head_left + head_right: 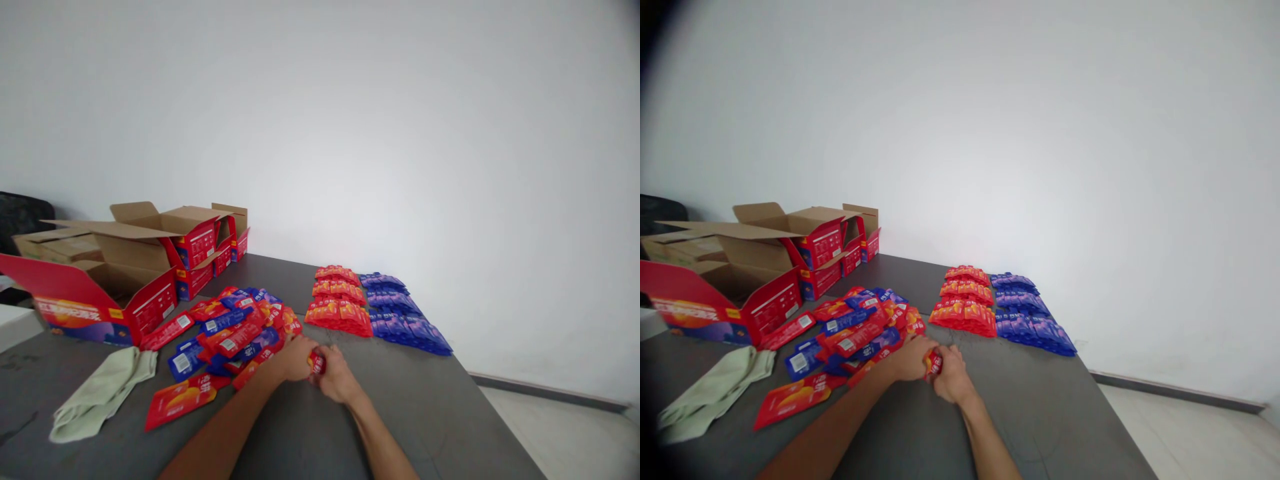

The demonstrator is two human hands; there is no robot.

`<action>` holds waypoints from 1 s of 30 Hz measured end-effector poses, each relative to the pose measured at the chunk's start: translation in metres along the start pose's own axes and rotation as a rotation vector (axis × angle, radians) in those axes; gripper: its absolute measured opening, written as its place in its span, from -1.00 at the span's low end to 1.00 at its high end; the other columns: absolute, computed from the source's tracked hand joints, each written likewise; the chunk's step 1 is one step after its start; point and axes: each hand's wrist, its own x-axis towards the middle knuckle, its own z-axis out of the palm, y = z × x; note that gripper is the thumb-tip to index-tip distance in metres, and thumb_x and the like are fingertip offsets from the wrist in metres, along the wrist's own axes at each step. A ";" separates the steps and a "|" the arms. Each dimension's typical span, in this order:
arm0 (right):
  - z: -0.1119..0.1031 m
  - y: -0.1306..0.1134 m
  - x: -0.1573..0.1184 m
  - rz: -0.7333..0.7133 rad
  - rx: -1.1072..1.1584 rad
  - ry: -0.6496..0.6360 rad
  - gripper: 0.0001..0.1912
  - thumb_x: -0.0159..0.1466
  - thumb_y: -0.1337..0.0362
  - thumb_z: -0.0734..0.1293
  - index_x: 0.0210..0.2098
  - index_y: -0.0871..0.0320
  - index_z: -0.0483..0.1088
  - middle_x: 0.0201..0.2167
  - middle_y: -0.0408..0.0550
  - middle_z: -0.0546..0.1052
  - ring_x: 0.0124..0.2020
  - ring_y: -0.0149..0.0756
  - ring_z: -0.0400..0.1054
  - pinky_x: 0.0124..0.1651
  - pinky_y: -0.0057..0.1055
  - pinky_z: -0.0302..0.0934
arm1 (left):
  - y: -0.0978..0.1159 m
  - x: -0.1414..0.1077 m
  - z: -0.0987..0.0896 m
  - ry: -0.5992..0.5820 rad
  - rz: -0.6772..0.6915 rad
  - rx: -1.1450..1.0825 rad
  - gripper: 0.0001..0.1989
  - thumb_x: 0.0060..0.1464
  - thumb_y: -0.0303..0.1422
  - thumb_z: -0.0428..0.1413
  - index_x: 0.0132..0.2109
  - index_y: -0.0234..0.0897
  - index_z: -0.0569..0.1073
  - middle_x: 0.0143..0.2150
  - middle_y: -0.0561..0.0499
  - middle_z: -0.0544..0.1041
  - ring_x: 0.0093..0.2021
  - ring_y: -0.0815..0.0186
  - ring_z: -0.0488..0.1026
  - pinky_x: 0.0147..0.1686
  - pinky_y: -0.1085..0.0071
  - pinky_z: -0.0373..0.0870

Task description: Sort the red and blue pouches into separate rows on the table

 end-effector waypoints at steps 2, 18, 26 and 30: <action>-0.001 0.012 0.002 -0.012 0.172 0.092 -0.52 -0.05 0.37 0.38 -0.09 0.13 0.45 -0.18 -0.03 0.42 -0.16 -0.21 0.35 -0.01 -0.31 0.22 | -0.002 -0.002 0.000 0.030 0.028 -0.014 -0.58 -0.09 -0.48 0.06 -0.02 -0.20 0.48 -0.01 -0.11 0.51 0.04 0.10 0.39 0.13 0.17 0.18; -0.016 0.016 0.003 0.147 0.939 0.231 -0.62 0.17 -0.02 0.40 -0.51 0.20 0.42 -0.60 -0.18 0.40 -0.56 -0.43 0.17 -0.45 -0.49 0.03 | -0.001 0.001 -0.002 0.166 -0.152 -0.418 -0.79 -0.15 -0.47 0.12 -0.26 -0.27 0.44 -0.36 0.08 0.50 -0.36 0.35 0.40 -0.42 0.49 0.18; -0.004 0.017 0.007 0.224 1.096 0.251 -0.62 0.11 -0.01 0.44 -0.53 0.16 0.36 -0.62 -0.21 0.36 -0.60 -0.45 0.11 -0.51 -0.50 -0.01 | 0.008 -0.001 -0.005 0.142 -0.144 -0.363 -0.77 -0.10 -0.49 0.10 -0.21 -0.28 0.46 -0.33 0.06 0.51 -0.33 0.35 0.41 -0.41 0.49 0.16; 0.003 0.014 0.008 0.240 1.030 0.297 -0.59 0.15 -0.10 0.39 -0.46 0.15 0.38 -0.56 -0.19 0.40 -0.54 -0.41 0.20 -0.48 -0.49 0.07 | 0.004 -0.001 -0.005 0.152 -0.192 -0.330 -0.76 -0.12 -0.52 0.09 -0.22 -0.28 0.45 -0.30 0.04 0.52 -0.29 0.33 0.42 -0.36 0.49 0.19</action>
